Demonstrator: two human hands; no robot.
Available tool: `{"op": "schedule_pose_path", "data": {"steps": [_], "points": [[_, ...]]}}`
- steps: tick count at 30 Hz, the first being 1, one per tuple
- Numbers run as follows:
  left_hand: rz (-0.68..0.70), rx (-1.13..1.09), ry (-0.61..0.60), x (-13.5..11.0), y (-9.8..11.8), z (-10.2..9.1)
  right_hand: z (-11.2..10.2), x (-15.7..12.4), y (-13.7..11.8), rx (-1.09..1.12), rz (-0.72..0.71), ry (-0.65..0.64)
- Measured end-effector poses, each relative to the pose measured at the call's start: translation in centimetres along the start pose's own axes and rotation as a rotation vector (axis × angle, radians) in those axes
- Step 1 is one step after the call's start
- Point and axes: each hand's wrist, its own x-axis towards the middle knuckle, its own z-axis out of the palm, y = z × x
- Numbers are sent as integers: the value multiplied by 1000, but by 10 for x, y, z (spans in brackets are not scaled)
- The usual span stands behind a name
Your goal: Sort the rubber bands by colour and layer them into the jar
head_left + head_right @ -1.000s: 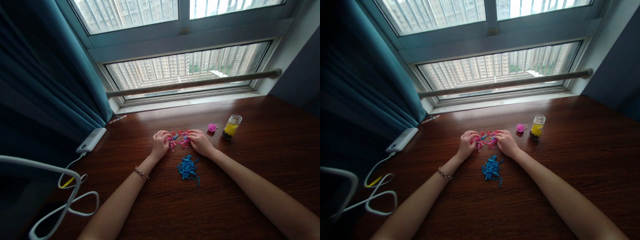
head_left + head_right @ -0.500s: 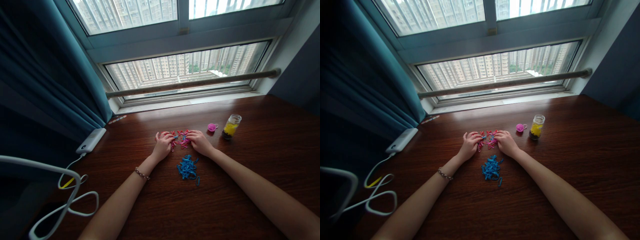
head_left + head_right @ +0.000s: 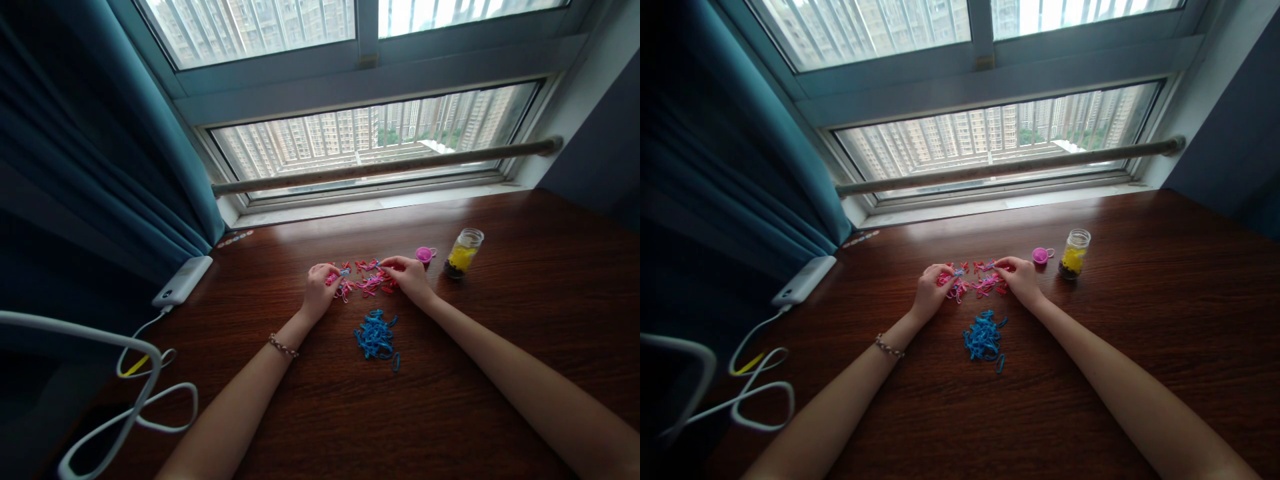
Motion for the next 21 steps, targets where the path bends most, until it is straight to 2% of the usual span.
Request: {"op": "schedule_pose_path", "data": {"steps": [8,16,19,21], "points": [[-2,-102,10,0,-1,0,-1,3,-3,321,122,7],[-70,-257,-47,-2,-2,2,0,2,-14,525,198,-70],[-120,-345,-53,-2,0,3,-5,2,-20,562,247,-219],[-155,-402,-64,-1,1,2,-11,2,-26,520,275,-464]]}}
